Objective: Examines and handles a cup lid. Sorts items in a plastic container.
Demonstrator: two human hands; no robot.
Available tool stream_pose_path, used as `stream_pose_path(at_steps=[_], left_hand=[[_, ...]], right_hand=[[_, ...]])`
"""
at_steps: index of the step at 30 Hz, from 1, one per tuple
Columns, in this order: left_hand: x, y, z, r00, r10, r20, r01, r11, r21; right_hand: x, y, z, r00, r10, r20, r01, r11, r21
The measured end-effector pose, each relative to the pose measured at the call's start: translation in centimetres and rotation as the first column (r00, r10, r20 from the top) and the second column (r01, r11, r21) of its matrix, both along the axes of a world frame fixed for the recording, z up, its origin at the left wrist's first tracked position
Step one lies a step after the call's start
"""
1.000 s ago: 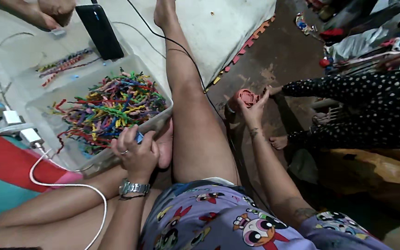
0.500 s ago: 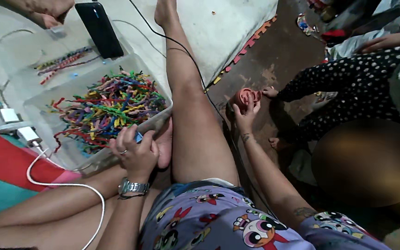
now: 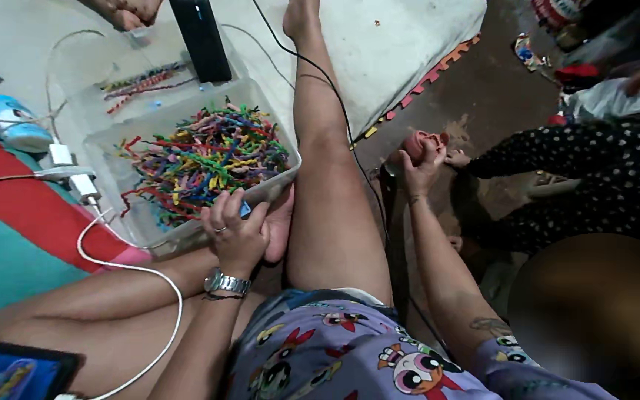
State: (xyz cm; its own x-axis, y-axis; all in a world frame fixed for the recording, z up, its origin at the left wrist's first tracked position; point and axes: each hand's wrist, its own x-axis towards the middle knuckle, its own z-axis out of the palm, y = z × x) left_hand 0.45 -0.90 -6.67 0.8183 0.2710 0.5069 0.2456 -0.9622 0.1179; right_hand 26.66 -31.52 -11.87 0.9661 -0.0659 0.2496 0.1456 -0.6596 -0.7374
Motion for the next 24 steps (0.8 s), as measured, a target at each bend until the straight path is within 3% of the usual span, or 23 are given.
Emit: stream_pose_path(at_steps=[11,15,24], left_hand=[[0.4,0.0,-0.3,0.999,-0.01,0.05,0.01,1.0,-0.016],[0.4,0.2,0.0,0.999,-0.02,0.035,0.021,0.999,-0.029],[0.3,0.2,0.3,0.999,-0.028,0.021,0.029,0.998,-0.06]], right_hand=[[-1.7,-1.0,11.7,0.918,0.141,0.37,-0.253,0.927,0.275],[-2.5,-1.3,14.8,0.897,0.133,0.422,-0.267,0.923,0.277],[-0.1,-0.2,20.1,0.704,0.27,0.656,-0.467,0.873,0.142]])
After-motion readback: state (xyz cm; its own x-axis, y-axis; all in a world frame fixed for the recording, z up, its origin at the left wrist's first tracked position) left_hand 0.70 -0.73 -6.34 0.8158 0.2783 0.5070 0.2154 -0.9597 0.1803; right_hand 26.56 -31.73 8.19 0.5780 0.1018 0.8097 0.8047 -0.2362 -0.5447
